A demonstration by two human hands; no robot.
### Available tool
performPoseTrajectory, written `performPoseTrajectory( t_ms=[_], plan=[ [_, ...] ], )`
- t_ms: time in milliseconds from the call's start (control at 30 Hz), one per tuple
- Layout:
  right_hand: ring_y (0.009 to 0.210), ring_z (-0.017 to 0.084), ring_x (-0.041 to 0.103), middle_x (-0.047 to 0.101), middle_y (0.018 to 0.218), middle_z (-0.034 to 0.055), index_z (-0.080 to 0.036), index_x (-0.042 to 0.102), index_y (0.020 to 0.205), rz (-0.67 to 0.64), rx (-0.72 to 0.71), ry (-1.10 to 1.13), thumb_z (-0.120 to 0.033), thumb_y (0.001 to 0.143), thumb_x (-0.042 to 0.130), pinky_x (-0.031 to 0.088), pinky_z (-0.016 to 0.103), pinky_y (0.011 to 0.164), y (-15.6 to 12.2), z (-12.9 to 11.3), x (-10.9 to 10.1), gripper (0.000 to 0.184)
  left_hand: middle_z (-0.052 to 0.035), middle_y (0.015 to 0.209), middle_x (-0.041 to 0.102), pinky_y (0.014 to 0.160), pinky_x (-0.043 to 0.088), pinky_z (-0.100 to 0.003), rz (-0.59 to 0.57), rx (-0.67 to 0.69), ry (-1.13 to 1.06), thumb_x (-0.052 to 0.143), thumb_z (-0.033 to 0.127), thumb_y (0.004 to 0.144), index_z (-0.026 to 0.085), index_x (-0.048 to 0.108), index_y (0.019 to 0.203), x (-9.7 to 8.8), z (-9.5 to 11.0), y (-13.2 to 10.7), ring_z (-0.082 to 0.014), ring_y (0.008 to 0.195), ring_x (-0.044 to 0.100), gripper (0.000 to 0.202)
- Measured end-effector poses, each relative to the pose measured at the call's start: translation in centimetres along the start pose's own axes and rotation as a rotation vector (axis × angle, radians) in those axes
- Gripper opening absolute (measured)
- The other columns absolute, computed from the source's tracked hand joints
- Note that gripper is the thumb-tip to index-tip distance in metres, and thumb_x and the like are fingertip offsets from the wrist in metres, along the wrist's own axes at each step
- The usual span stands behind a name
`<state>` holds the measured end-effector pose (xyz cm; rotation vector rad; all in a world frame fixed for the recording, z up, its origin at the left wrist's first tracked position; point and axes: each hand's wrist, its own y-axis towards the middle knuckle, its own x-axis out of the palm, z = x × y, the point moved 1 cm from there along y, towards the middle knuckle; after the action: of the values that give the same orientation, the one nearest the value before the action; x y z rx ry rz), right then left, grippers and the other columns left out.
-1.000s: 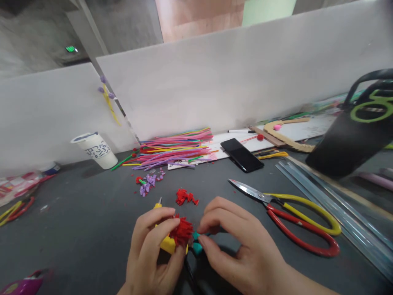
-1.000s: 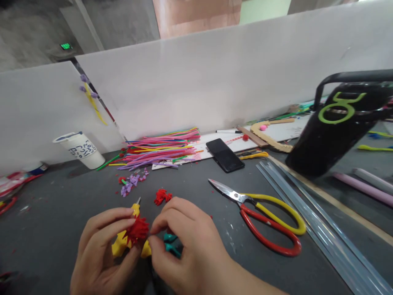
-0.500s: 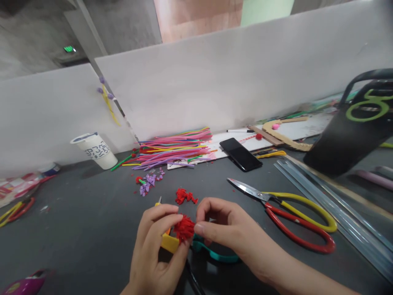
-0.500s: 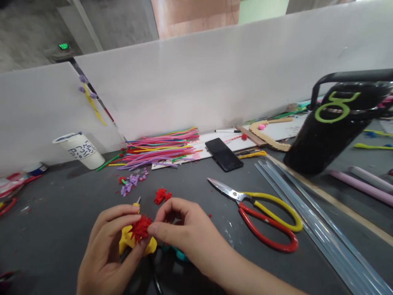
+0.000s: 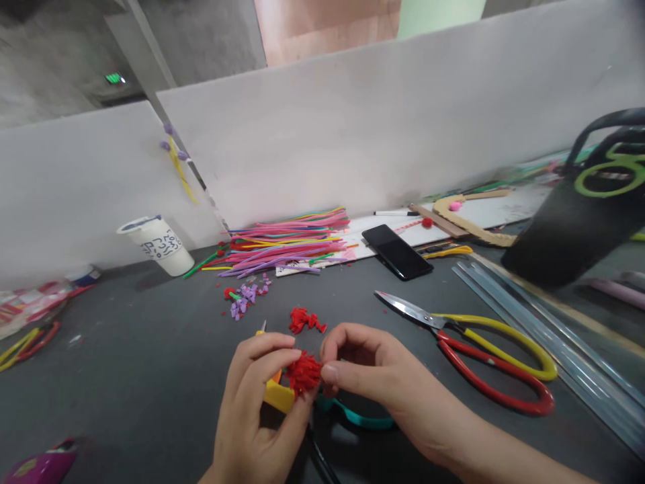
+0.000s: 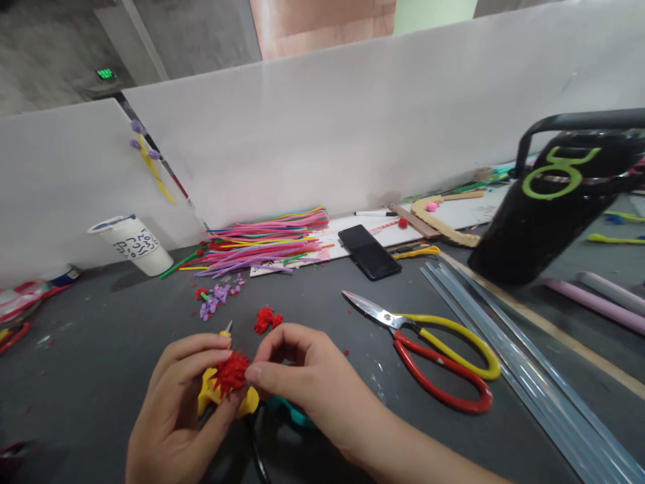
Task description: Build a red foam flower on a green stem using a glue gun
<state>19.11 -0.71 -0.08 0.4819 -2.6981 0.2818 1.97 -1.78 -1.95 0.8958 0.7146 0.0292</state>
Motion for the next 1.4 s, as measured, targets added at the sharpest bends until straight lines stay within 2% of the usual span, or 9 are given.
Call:
performPoseTrajectory(
  t_ms=[700,767,800,933,1033,1100,1200,1300,1400],
  plan=[
    [0.063,0.010,0.048,0.055,0.064,-0.0033,-0.017,0.057,0.065,0.010,-0.001,-0.050,-0.043,0.058,0.083,0.038,0.022,0.060,0.0,0.1,0.0,0.037,-0.0066,0.106,0.058,0.085,0.051,-0.035,0.017,-0.028,-0.017,0.062,0.009,0.078,0.022,0.060,0.103,0.1,0.1,0.1,-0.0199,0.097,0.058,0.028],
    [0.063,0.011,0.049,0.055,0.065,-0.0032,-0.017,0.058,0.067,0.003,-0.017,-0.040,-0.044,0.061,0.081,0.039,0.022,0.062,0.0,0.1,-0.1,0.036,-0.0056,0.105,0.060,0.084,0.052,-0.034,0.033,-0.137,-0.124,0.065,0.011,0.076,0.024,0.063,0.100,0.2,-0.1,0.2,-0.0201,0.097,0.060,0.027],
    [0.064,0.011,0.050,0.055,0.065,-0.0033,-0.017,0.058,0.068,0.009,-0.029,-0.035,-0.044,0.063,0.079,0.040,0.022,0.063,0.0,0.1,-0.2,0.035,-0.0050,0.104,0.061,0.082,0.053,-0.032,0.042,-0.235,-0.216,0.067,0.012,0.075,0.024,0.064,0.097,0.2,-0.2,0.4,-0.0200,0.096,0.062,0.025],
    [0.061,0.010,0.050,0.053,0.065,-0.0041,-0.017,0.060,0.073,0.075,-0.078,-0.121,-0.038,0.072,0.070,0.040,0.022,0.060,0.3,0.1,-0.5,0.024,-0.0048,0.093,0.070,0.067,0.056,-0.028,0.041,-0.847,-0.767,0.069,0.026,0.074,0.023,0.069,0.096,-0.1,-0.7,1.3,-0.0183,0.080,0.068,0.022],
    [0.056,0.009,0.048,0.053,0.063,-0.0044,-0.017,0.064,0.079,0.098,-0.112,-0.302,-0.029,0.073,0.065,0.038,0.021,0.055,0.6,0.4,-0.3,0.013,-0.0078,0.098,0.074,0.078,0.056,-0.034,0.070,-1.086,-1.087,0.070,0.034,0.070,0.018,0.072,0.092,-0.5,-0.7,2.0,-0.0210,0.084,0.069,0.027],
    [0.053,0.008,0.047,0.053,0.062,-0.0046,-0.018,0.066,0.086,0.057,-0.117,-0.370,-0.027,0.075,0.061,0.039,0.020,0.052,0.7,0.8,0.2,0.015,-0.0084,0.097,0.074,0.083,0.055,-0.037,0.073,-1.141,-1.181,0.069,0.035,0.070,0.018,0.072,0.090,-0.7,-0.5,2.4,-0.0235,0.090,0.069,0.026],
    [0.049,0.008,0.048,0.054,0.064,-0.0044,-0.019,0.065,0.092,-0.045,-0.069,-0.309,-0.033,0.077,0.058,0.038,0.018,0.042,0.8,1.7,0.9,0.022,-0.0088,0.093,0.074,0.082,0.055,-0.036,0.031,-1.145,-1.234,0.065,0.034,0.073,0.018,0.072,0.087,-0.4,-0.1,2.8,-0.0248,0.095,0.068,0.022],
    [0.041,0.006,0.045,0.056,0.059,-0.0050,-0.018,0.059,0.078,-0.021,-0.023,-0.228,-0.037,0.071,0.062,0.032,0.017,0.036,1.1,2.1,1.1,0.021,-0.0078,0.099,0.073,0.082,0.054,-0.033,0.017,-1.143,-1.242,0.064,0.031,0.076,0.019,0.071,0.092,0.1,0.0,3.2,-0.0220,0.093,0.068,0.022],
    [0.039,0.005,0.042,0.058,0.058,-0.0049,-0.018,0.054,0.074,0.045,-0.055,-0.214,-0.040,0.070,0.061,0.030,0.017,0.036,1.5,1.8,0.7,0.023,-0.0088,0.108,0.070,0.089,0.050,-0.033,-0.011,-1.060,-1.251,0.059,0.036,0.082,0.020,0.068,0.103,0.3,-0.1,3.6,-0.0208,0.102,0.065,0.028]
  ],
)
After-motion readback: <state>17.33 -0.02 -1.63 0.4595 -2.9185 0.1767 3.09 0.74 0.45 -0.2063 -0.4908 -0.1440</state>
